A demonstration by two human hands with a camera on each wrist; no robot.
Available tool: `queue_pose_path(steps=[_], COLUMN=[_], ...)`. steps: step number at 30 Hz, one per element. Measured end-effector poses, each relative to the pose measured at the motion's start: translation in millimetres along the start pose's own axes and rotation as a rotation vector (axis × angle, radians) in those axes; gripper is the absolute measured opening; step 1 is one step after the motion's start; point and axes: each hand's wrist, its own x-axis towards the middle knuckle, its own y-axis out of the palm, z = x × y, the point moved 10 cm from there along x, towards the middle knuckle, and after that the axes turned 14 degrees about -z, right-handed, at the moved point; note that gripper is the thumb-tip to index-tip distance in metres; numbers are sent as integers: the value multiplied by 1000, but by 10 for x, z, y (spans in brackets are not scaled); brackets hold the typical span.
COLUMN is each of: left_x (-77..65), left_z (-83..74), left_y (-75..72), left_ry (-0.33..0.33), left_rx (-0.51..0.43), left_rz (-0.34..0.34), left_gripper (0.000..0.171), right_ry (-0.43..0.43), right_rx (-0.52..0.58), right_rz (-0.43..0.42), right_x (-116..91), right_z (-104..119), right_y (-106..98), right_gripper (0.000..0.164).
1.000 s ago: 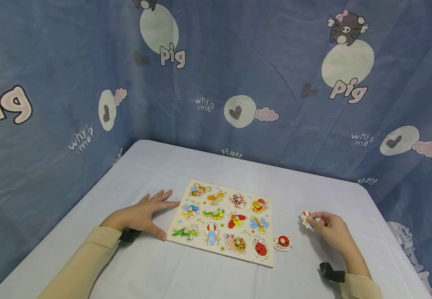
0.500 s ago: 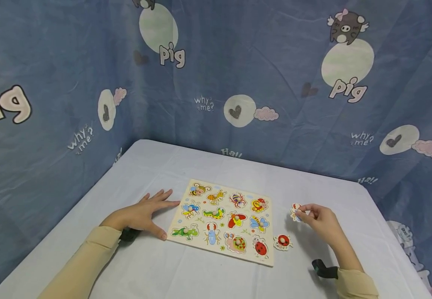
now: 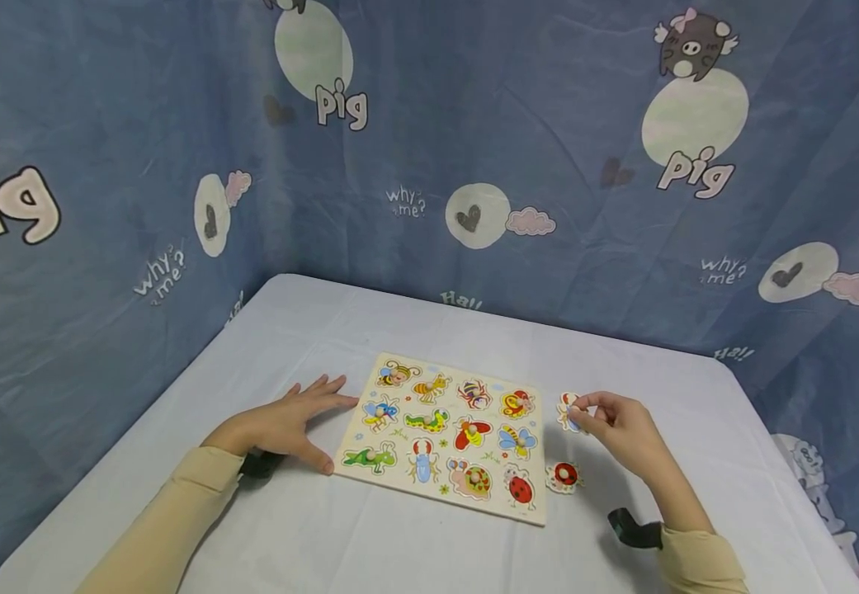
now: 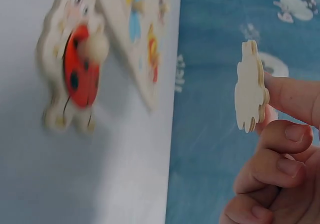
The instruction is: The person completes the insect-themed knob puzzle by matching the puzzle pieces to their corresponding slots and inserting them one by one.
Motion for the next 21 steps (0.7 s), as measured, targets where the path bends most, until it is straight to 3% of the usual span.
queue_pose_path(steps=[11, 21], left_x=[10, 3], left_z=[-6, 14], left_y=[-11, 6], left_ry=[-9, 5], left_rx=[-7, 0], left_rz=[10, 13], left_gripper=[108, 109], right_ry=[-69, -120], right_rx=[68, 91], right_rz=[102, 177], right_x=[-30, -1], right_z=[404, 555], right_y=[373, 724], right_gripper=[20, 14])
